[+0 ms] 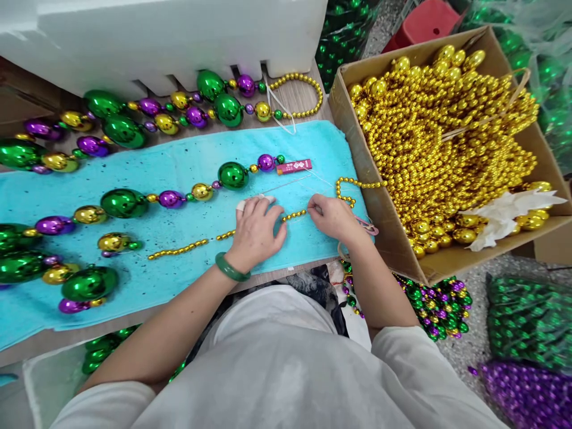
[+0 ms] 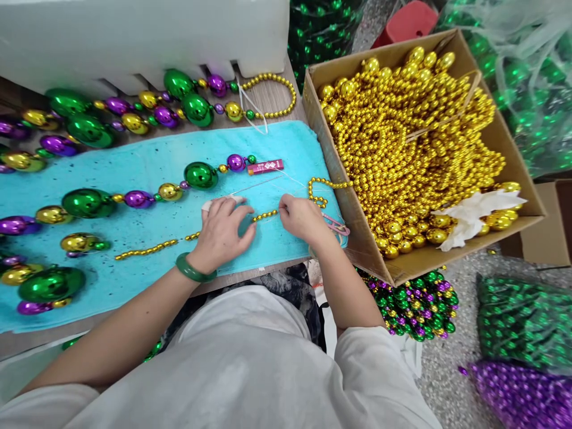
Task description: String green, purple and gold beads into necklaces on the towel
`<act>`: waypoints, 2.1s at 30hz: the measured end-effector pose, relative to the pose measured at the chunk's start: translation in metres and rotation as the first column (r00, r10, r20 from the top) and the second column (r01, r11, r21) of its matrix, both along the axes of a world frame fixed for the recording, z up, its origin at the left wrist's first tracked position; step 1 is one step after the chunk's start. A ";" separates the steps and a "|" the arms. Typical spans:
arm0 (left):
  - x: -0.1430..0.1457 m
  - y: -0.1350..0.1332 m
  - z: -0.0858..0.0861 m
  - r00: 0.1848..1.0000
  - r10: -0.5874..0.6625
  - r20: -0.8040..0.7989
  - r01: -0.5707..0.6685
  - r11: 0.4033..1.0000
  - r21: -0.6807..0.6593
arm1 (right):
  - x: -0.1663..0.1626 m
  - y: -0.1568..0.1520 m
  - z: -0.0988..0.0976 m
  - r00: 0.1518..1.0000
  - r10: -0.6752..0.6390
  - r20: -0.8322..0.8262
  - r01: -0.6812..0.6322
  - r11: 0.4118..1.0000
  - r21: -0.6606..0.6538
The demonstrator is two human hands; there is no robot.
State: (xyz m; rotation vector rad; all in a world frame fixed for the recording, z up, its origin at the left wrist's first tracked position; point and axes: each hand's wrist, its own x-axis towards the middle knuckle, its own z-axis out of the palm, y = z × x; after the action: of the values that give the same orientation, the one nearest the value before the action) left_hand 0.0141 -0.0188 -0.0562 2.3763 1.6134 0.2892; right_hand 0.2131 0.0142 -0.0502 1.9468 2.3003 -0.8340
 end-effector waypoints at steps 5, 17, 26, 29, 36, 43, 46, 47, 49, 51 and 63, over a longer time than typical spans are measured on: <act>0.006 0.005 -0.004 0.999 -0.034 0.025 0.033 0.999 0.014 | -0.001 0.000 0.003 1.000 -0.002 -0.002 0.002 1.000 -0.015; 0.030 0.014 -0.006 0.995 -0.092 0.040 0.092 0.996 0.023 | 0.000 -0.001 0.001 0.999 -0.016 -0.044 0.016 1.000 -0.012; 0.017 0.022 -0.001 0.977 0.002 0.211 0.009 0.999 -0.050 | -0.023 -0.014 0.013 0.961 -0.041 -0.273 0.059 0.997 0.059; -0.004 0.025 -0.001 0.934 0.006 0.358 0.064 0.981 -0.186 | -0.038 -0.022 0.010 0.947 0.001 -0.321 0.030 0.995 0.091; -0.042 0.028 0.013 0.714 0.392 0.580 -0.072 0.865 -0.497 | -0.013 -0.025 0.010 0.782 -0.033 -0.622 0.226 0.945 0.235; -0.053 0.024 0.017 0.466 0.646 0.605 -0.147 0.730 -0.667 | 0.042 -0.005 0.010 0.962 -0.191 -0.197 0.243 0.925 0.292; -0.052 0.023 0.013 0.447 0.660 0.603 -0.146 0.719 -0.679 | 0.039 -0.006 0.005 0.993 -0.115 0.007 0.110 0.963 0.248; -0.052 0.023 0.013 0.437 0.667 0.603 -0.144 0.714 -0.685 | 0.036 -0.006 0.004 0.993 -0.102 0.051 0.086 0.966 0.245; -0.051 0.023 0.012 0.409 0.678 0.611 -0.138 0.707 -0.693 | 0.032 -0.007 0.003 0.991 -0.086 0.106 0.057 0.965 0.255; -0.052 0.023 0.012 0.369 0.689 0.624 -0.125 0.702 -0.701 | 0.031 -0.006 0.003 0.988 -0.080 0.133 0.042 0.964 0.263; -0.047 0.025 0.026 0.331 0.725 0.604 -0.084 0.660 -0.746 | 0.029 -0.006 0.005 0.993 -0.071 0.093 0.035 0.937 0.347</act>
State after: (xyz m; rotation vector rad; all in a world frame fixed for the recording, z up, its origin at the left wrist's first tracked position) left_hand -0.0331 0.0061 -0.0300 0.8681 1.3931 0.8177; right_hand 0.2423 0.0087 -0.0454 2.1289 2.4768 -0.3329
